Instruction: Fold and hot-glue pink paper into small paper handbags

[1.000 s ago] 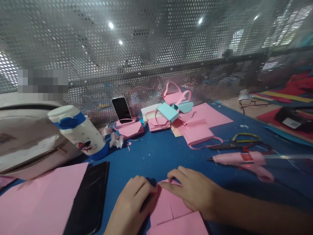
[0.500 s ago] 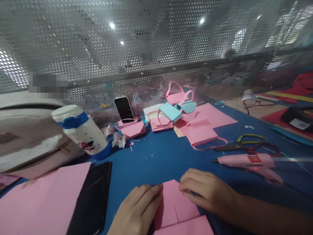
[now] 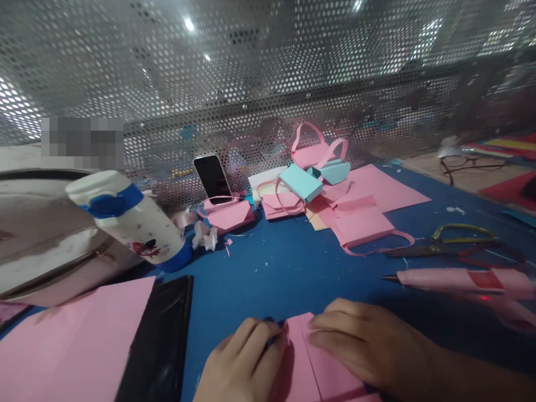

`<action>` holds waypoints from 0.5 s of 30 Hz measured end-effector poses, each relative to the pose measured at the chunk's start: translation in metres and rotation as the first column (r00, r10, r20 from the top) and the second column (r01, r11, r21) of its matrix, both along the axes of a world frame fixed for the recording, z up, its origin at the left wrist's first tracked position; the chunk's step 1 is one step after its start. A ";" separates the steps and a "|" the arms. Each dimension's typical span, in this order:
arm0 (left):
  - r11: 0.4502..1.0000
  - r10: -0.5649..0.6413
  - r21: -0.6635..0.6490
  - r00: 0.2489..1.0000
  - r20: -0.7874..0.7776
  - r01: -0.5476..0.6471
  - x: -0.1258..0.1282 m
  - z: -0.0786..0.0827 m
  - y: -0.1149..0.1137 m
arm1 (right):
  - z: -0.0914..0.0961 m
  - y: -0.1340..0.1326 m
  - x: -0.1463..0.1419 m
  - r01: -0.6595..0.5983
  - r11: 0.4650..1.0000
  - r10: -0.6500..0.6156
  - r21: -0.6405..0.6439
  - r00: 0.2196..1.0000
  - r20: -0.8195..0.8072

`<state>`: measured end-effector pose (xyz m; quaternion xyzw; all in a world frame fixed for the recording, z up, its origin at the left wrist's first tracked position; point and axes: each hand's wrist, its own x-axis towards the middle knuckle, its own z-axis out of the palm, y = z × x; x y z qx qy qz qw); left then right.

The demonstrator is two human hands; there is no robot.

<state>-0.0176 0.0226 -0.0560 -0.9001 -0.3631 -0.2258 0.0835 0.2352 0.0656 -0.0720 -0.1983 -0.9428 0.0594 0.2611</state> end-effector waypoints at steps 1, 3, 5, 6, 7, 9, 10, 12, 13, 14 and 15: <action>0.999 0.015 -0.030 1.000 -0.003 -0.015 -0.001 -0.001 0.000 | 0.000 0.001 -0.002 -0.009 1.000 0.010 -0.017 0.998 0.056; 0.998 0.032 -0.046 0.999 -0.021 -0.033 -0.002 -0.003 -0.001 | 0.001 0.003 -0.004 -0.029 0.997 0.039 -0.069 0.988 0.146; 0.999 0.024 -0.022 0.999 -0.033 -0.025 -0.002 -0.005 -0.001 | 0.003 0.005 -0.005 -0.046 0.991 0.070 -0.128 0.979 0.192; 1.000 0.016 -0.008 0.999 -0.033 -0.017 -0.001 -0.006 -0.001 | 0.005 0.006 -0.005 -0.041 0.987 0.072 -0.156 0.976 0.205; 1.000 0.013 0.002 0.999 -0.033 -0.013 0.000 -0.006 -0.001 | 0.007 0.006 -0.005 -0.027 0.983 0.067 -0.182 0.975 0.214; 0.999 0.012 0.030 0.999 -0.032 -0.011 0.001 -0.005 0.000 | 0.013 0.005 -0.005 0.015 0.972 0.041 -0.236 0.972 0.230; 0.999 0.008 0.041 0.999 -0.036 -0.007 0.001 -0.004 0.000 | 0.016 0.004 -0.005 0.034 0.966 0.028 -0.258 0.972 0.233; 0.999 0.000 0.044 0.998 -0.060 0.003 0.001 -0.001 0.001 | 0.022 0.001 -0.005 0.055 0.957 0.011 -0.283 0.973 0.229; 0.999 -0.006 0.035 0.997 -0.076 0.009 0.000 0.000 0.001 | 0.024 0.000 -0.005 0.060 0.956 0.007 -0.288 0.974 0.225; 1.000 -0.015 0.026 0.996 -0.090 0.018 0.000 0.002 0.000 | 0.026 -0.001 -0.005 0.057 0.956 0.007 -0.286 0.976 0.218; 0.999 -0.026 0.015 0.995 -0.101 0.028 -0.001 0.003 0.000 | 0.026 -0.003 -0.005 0.054 0.959 0.006 -0.280 0.977 0.211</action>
